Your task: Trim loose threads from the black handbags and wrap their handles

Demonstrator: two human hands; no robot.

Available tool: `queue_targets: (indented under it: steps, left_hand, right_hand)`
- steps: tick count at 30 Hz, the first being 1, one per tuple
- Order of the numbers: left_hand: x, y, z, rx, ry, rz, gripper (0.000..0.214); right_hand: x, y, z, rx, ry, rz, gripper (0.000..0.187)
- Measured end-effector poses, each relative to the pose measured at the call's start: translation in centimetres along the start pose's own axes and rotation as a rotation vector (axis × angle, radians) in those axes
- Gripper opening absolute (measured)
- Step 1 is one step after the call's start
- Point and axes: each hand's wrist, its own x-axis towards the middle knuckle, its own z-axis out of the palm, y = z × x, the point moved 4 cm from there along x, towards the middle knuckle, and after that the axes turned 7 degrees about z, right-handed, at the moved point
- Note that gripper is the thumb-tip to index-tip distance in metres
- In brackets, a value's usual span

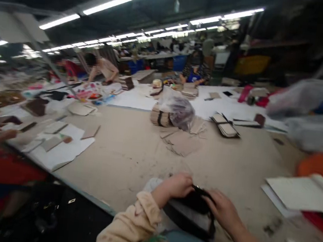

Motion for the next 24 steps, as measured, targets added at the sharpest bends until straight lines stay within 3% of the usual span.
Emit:
queue_targets:
  steps: [6,24]
  left_hand:
    - [-0.1,-0.4,0.0,-0.005,0.049,-0.029,0.018]
    - [0.8,-0.8,-0.3,-0.036,0.068,-0.090,0.021]
  right_hand:
    - [0.5,-0.1,-0.2,-0.005,-0.013,0.091,0.029]
    - [1.6,-1.1,-1.2,-0.075,0.016,0.139,0.030]
